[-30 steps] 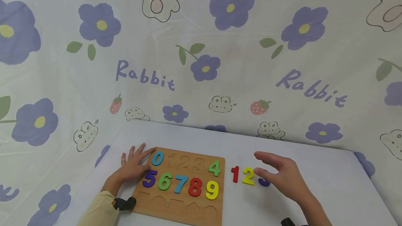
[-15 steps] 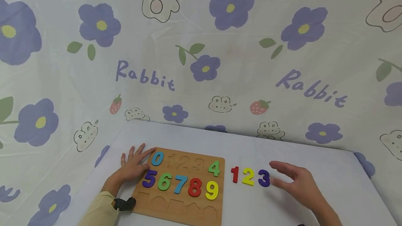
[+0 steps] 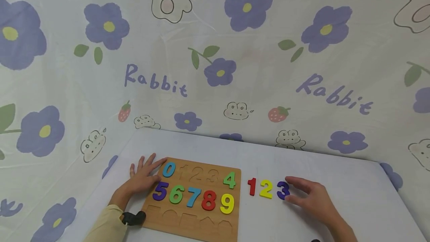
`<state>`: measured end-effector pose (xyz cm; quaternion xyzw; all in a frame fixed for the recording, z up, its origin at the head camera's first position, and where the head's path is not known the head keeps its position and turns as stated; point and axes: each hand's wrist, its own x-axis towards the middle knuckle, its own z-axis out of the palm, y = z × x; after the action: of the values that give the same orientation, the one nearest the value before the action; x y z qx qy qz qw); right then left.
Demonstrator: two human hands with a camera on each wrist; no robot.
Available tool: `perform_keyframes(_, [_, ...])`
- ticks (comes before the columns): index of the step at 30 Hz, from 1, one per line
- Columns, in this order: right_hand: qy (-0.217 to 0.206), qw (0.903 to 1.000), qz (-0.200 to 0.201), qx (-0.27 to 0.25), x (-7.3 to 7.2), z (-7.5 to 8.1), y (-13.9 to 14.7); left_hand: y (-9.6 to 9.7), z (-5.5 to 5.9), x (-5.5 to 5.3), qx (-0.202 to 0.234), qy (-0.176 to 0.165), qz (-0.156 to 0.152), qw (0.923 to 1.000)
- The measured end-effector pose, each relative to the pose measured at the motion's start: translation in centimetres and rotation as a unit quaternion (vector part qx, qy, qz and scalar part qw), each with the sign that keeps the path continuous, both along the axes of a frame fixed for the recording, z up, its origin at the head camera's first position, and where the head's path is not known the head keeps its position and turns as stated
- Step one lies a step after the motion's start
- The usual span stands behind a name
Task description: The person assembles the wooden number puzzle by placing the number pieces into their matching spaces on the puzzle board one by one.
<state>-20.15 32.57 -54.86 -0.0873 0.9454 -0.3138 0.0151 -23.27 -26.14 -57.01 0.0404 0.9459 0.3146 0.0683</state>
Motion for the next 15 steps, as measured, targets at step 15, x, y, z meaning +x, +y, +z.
perform_keyframes(15, [-0.017, 0.9997, -0.014, 0.009, 0.0, -1.0, -0.8, -0.1, -0.5, 0.0, 0.005, 0.013, -0.003, 0.9999])
